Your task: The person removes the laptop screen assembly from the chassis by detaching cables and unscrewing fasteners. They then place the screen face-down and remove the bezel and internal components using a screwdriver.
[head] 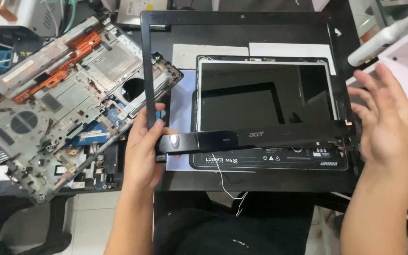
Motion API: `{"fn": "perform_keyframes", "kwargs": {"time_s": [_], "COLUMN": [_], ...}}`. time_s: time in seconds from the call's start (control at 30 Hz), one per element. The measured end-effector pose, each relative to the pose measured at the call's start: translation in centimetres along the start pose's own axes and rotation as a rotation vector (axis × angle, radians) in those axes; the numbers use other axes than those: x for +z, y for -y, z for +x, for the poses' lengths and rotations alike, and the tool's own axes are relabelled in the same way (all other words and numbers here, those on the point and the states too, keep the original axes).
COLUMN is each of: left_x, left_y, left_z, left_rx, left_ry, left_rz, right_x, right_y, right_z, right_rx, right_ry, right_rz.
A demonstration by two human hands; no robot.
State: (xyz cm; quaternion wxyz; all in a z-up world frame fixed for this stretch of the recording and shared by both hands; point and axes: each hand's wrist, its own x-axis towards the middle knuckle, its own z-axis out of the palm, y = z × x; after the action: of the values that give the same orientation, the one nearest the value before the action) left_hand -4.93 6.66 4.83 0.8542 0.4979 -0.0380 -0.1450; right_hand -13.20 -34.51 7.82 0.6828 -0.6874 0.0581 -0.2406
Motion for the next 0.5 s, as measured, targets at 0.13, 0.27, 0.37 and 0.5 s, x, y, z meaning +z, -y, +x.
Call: {"fn": "perform_keyframes", "kwargs": {"time_s": [0.13,0.27,0.37,0.5], "left_x": [-3.0,-5.7,-8.6,-12.2], "left_y": [-1.7,-4.0,-4.8,-4.8], "left_z": [-3.4,-6.5,-8.1,-9.1], "left_rx": [0.099,0.244,0.377,0.481], "left_ry": [-0.082,-0.203,-0.280,-0.388], "left_rz": [-0.039,-0.040,-0.041,-0.011], "right_x": [-0.6,-1.1,-2.9,-3.7], "right_y": [-2.2,-3.8,-6.7,-9.7], "right_z": [-3.9,-7.8,-10.6,-12.2], "right_rx": [-0.118,-0.243,-0.347,-0.386], "right_ry": [-0.185,-0.305,-0.344,-0.365], "right_rz": [-0.184,-0.354,-0.481,-0.575]}}
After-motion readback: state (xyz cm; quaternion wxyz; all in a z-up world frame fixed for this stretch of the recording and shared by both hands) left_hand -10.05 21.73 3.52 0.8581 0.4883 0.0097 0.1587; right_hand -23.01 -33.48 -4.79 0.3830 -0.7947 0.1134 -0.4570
